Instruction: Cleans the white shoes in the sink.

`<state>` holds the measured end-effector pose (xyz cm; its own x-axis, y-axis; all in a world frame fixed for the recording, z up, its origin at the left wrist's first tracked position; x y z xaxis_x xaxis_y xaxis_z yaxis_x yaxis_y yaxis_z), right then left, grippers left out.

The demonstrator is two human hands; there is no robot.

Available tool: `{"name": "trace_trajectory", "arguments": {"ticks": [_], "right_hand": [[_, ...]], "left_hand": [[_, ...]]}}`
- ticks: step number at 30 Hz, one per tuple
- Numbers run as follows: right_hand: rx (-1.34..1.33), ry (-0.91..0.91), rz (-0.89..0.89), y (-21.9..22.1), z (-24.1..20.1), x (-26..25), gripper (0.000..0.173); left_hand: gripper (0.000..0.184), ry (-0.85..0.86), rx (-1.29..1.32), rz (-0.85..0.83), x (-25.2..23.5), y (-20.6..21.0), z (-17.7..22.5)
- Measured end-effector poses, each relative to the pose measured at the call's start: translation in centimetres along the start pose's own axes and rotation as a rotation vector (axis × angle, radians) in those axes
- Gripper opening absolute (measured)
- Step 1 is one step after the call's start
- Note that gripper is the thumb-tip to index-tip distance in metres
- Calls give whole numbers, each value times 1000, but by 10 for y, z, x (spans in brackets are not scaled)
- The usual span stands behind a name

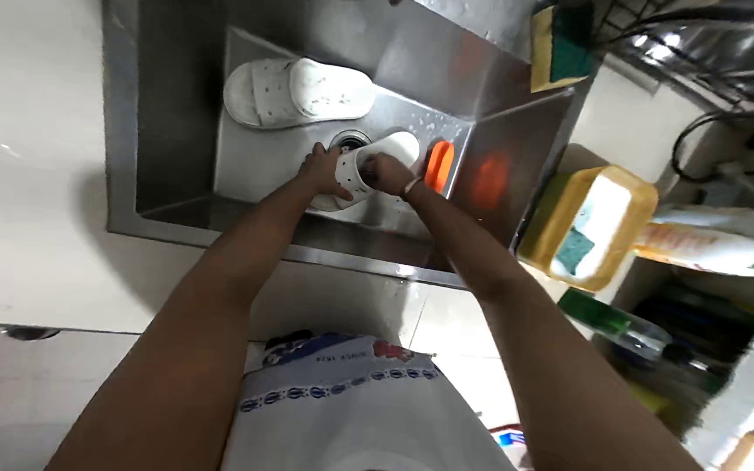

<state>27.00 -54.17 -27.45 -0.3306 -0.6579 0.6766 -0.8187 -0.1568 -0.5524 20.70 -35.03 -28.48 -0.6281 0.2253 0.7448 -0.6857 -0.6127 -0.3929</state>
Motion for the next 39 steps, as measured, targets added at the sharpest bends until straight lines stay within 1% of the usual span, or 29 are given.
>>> {"name": "trace_trajectory", "arguments": {"ticks": [3,5,6,8,10,12,13,14,16,17,18,19,20,21,22,23,24,25,26,27,29,30,32,33,34,35,36,38,39], "right_hand": [[-8,99,121,-22,16,2,28],[-74,69,160,-7,2,-3,28],[-70,37,113,9,-6,-2,24],[24,18,-16,7,-6,-3,24],[128,118,-83,-17,9,4,31],[160,280,-33,-47,30,14,36],[148,335,2,-55,32,19,35],[114,338,29,-55,27,21,36],[36,198,62,-28,7,12,35],[20,129,37,-10,-3,7,32],[35,93,10,1,-5,5,29],[49,101,17,2,5,5,29],[40,173,52,-6,24,9,32],[30,315,110,-18,43,23,35],[18,490,195,-40,56,39,37],[-12,641,293,-59,61,52,39],[-71,728,386,-69,57,58,40],[-126,743,468,-70,45,60,40],[-151,707,525,-62,32,56,38],[-158,659,531,-46,20,50,37],[-146,575,465,-12,10,39,33],[-132,528,411,-3,8,36,33],[-63,447,289,-3,10,36,32],[-36,475,255,-6,17,40,32],[-43,556,260,-14,24,43,33],[-85,637,305,-22,26,43,34],[-126,672,339,-20,19,43,35],[-118,595,330,-9,2,39,34],[-78,566,303,-7,6,37,34]], "left_hand": [[115,-11,5,-3,-2,1,-1],[116,-1,-4,-1,-2,-2,-4],[115,10,-11,-10,0,3,-3],[115,24,-28,-10,-1,1,0],[115,19,-24,-13,1,0,-1],[115,8,-13,-19,1,-1,-1],[115,4,-14,-25,1,0,-1],[116,1,-23,-24,-1,0,-1],[116,2,-33,-25,-3,0,-2],[116,5,-32,-27,-3,1,-1],[116,6,-31,-28,-2,2,-1],[115,6,-32,-25,-1,0,-2],[115,4,-33,-25,-1,-3,-2],[115,-1,-32,-35,1,0,-1],[115,-3,-30,-30,0,1,0],[116,-5,-28,-26,-1,1,0],[116,-8,-31,-24,-1,0,0],[116,-7,-34,-24,-2,-1,-1],[116,-3,-33,-24,-3,-2,0],[116,0,-26,-27,-3,0,0],[116,-1,-26,-29,-3,2,0],[116,-4,-29,-26,-3,0,0],[114,-1,-31,-16,-5,-3,-1],[115,4,-25,-22,-4,2,-1],[115,5,-24,-21,-4,3,0],[115,4,-25,-17,-4,2,1],[115,0,-25,-15,-2,2,1],[115,3,-25,-11,-4,-3,1],[114,5,-29,-9,-5,-4,0]]}}
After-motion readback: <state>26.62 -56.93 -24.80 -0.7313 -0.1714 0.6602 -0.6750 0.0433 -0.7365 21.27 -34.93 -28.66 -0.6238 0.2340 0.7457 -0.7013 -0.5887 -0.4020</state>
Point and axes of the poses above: each hand's wrist, its own x-axis away from the middle knuckle, its own y-axis out of the palm, z = x × y, the point moved 1 cm from there along -x, towards the middle knuckle, and after that the axes turned 8 degrees about -z, right-handed, at the moved point
